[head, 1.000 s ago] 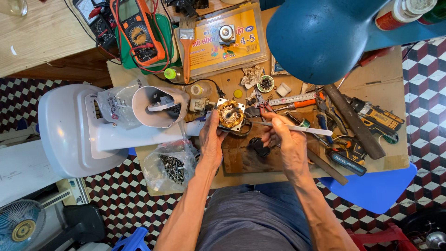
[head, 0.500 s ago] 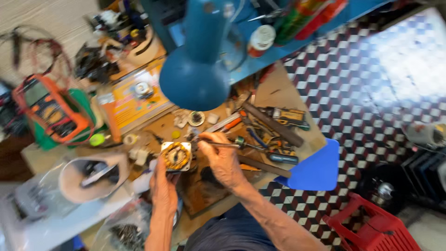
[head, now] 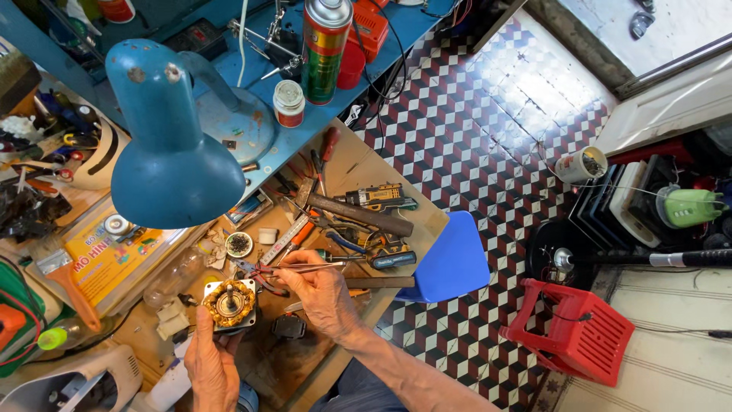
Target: The person disassembles a small electrical motor or switch component on a cluttered workbench, removes internal parts, applies lubricant, and reassembles the unit using a screwdriver and pliers. The person handles screws, a rotor, and a housing, then places the reassembled component back on the bench.
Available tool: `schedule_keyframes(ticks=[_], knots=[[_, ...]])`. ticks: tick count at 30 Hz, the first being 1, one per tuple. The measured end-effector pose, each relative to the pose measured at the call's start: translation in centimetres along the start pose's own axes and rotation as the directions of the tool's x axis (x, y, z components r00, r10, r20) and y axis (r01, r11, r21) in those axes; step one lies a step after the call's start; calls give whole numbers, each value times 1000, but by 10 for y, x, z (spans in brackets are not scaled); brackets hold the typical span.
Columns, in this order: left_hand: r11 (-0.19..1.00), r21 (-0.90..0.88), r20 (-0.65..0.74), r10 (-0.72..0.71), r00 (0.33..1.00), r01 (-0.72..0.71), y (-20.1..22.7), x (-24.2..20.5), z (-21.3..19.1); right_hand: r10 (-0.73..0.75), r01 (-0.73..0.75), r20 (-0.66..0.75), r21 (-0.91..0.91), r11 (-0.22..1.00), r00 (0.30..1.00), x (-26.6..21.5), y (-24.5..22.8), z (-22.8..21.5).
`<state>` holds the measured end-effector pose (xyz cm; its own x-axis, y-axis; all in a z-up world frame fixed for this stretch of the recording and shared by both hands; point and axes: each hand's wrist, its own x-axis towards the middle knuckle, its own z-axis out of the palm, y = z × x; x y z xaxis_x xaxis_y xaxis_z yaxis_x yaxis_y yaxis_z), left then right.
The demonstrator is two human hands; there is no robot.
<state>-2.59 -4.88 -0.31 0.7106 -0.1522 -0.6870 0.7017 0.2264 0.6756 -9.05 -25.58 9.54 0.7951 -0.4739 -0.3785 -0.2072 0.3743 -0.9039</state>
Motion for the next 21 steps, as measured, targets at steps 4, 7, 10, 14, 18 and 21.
schedule_keyframes(ticks=[4,7,10,14,18,21], knots=[[999,-8,11,-50,999,50,-10,12,-1,-34,28,-33,-167,985,999,2,1,-4],[997,36,-44,-65,997,67,-3,16,8,-55,52,-26,-129,990,998,9,-5,-1],[998,56,4,-22,1000,21,15,3,23,4,-22,-71,-264,964,997,12,-12,-1],[995,102,27,0,1000,-2,12,9,21,-172,166,-13,-199,966,985,31,2,-2],[974,225,-3,-38,999,38,14,18,9,-6,6,2,128,992,1000,48,22,5],[946,323,-31,-18,999,27,31,14,7,32,-39,46,148,988,998,54,26,14]])
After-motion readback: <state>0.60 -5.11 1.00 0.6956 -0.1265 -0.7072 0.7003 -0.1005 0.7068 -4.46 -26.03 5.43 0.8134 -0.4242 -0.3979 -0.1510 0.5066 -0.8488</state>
